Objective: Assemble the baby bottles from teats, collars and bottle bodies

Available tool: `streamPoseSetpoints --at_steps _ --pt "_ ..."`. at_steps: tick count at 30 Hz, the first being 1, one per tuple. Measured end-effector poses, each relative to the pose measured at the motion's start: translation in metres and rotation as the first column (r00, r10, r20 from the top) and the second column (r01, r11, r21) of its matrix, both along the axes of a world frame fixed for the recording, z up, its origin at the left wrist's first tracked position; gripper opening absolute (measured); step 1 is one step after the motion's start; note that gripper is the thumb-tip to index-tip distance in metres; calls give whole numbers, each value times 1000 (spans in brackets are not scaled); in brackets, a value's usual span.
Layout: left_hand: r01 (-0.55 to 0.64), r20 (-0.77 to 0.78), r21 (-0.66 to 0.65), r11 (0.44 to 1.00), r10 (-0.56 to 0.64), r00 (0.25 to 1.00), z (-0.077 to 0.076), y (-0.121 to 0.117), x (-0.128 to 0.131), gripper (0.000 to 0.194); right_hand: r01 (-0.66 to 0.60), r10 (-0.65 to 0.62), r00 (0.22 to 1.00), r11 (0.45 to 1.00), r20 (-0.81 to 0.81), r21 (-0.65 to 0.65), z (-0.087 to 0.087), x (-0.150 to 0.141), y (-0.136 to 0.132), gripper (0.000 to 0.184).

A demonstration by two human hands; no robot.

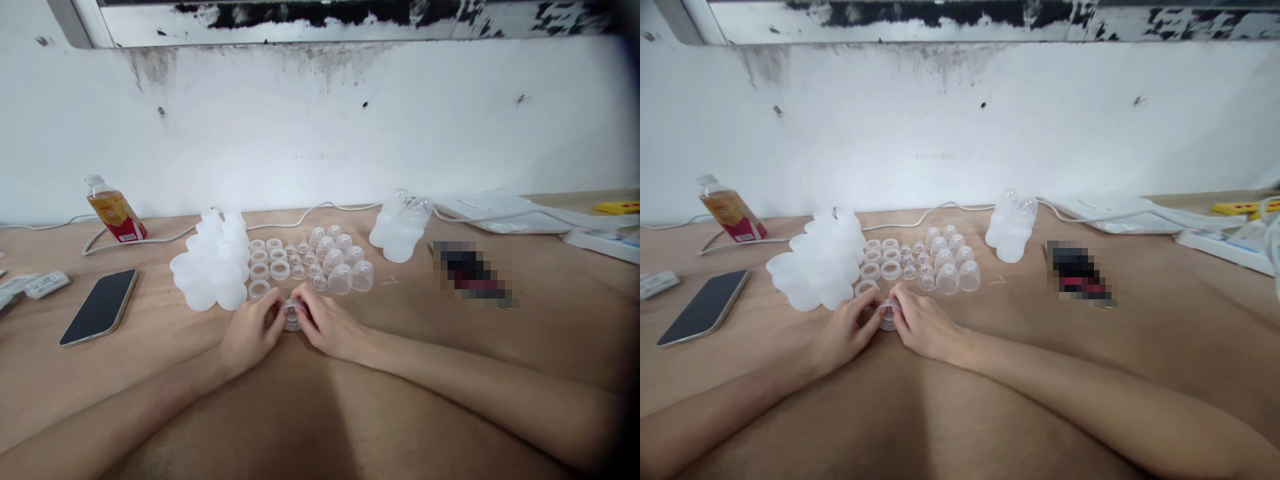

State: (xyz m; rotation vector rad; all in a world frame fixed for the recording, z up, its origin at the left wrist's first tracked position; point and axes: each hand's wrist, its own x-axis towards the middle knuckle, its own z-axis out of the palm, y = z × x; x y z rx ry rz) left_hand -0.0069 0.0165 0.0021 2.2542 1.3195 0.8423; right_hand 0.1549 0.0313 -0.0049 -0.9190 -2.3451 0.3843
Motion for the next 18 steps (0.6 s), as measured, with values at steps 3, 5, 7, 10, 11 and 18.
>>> streamPoseSetpoints --at_steps 3,5,7,10,11,18 --pt "-18 55 -12 1000 18 998 1 1 -1 11 -18 17 998 1000 -52 -12 3 0 0 9" --pt "-36 98 -23 999 38 995 1 1 -1 9 -27 26 996 1000 -81 -11 5 0 0 13" --pt "-43 121 -35 998 47 992 0 2 -2 8 -20 19 996 1000 -84 -11 5 0 1 16" --pt "-38 121 -27 999 41 992 -3 2 -3 7 -10 9 997 1000 -77 -15 2 1 1 18" --pt "-36 115 -19 999 38 993 -4 3 -3 8 -12 10 997 1000 -77 -17 1 1 2 19" --pt "-7 18 37 999 6 1000 -5 2 1 11 -8 7 999 999 -34 -31 -3 0 0 27"
